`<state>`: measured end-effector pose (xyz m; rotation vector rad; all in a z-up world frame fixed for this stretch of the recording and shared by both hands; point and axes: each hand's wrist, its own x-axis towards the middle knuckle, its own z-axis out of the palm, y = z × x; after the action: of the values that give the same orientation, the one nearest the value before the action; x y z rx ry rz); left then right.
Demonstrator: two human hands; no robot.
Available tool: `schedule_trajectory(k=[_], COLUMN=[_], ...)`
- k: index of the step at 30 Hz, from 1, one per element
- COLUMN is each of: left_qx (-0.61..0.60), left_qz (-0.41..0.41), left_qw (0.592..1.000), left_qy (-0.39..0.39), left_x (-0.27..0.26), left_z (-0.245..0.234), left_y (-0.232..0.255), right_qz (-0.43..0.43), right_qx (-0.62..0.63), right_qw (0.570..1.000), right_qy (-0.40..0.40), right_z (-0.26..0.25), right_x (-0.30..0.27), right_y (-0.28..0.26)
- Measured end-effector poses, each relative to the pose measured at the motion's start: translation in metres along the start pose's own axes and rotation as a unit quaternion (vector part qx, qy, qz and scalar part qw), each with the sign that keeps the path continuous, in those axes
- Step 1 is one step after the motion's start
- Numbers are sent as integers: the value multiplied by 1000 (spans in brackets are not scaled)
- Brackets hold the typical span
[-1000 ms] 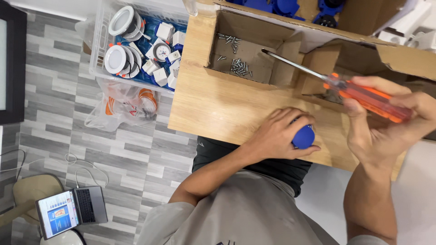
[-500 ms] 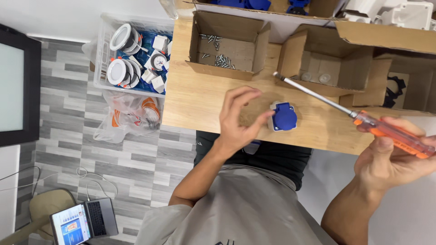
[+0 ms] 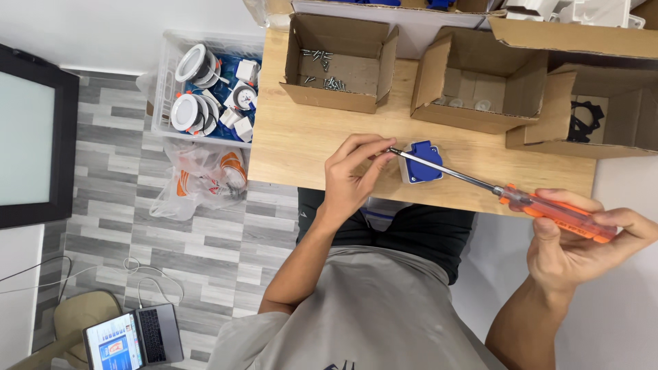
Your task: The person assembles a small blue electrical box by inserting screws and tightening them with a screwdriver. They then attach a black plastic component and a white plastic cover to the blue box, securing the assembly with additional screws.
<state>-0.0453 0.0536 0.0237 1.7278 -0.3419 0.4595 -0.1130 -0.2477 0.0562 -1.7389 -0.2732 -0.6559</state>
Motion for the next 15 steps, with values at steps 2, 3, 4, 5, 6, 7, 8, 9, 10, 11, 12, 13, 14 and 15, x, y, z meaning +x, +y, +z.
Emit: schedule_trajectory(k=[2,3,4,5,6,7,8,9,10,11,12,13,14,15], left_qx=[0,-1,-1,-22,-42,-42,-141,-238,-239,-271,-303,-303,-340,-375], left_qz=[-2,-6,-6,-17,-27,-27,-90,-152,-154,-176,-199,-200,-219,-237], left_qw=[1000,1000,1000,999,998,998,985,959,958,945,930,930,913,893], left_qy=[5,10,10,19,30,31,33,35,35,44,54,53,62,70], left_x=[-3,-4,-3,-1,0,-4,-6,-9,-10,-11,-11,-12,-14,-16], left_z=[-2,-2,-2,-2,-2,-1,0,2,4,6,7,9,12,14], left_y=[0,-1,0,1,1,-1,-3,-5,-6,-7,-8,-11,-13,-16], right_qz=[2,5,6,-6,-18,-18,-22,-25,-24,-27,-31,-29,-26,-24], right_qx=[-2,-5,-4,-5,-5,-4,-14,-23,-24,-22,-20,-21,-15,-9], right_qw=[1000,1000,1000,1000,1000,1000,1000,999,999,999,999,999,999,999], right_qy=[4,7,7,10,11,11,18,25,25,22,18,18,27,36], right_z=[-5,-8,-9,-10,-10,-10,-9,-9,-9,-10,-9,-11,-13,-14], right_x=[-6,-9,-9,-8,-8,-8,-8,-7,-7,-6,-6,-8,-11,-14], right_y=[6,10,11,12,14,13,12,11,11,11,12,17,21,25])
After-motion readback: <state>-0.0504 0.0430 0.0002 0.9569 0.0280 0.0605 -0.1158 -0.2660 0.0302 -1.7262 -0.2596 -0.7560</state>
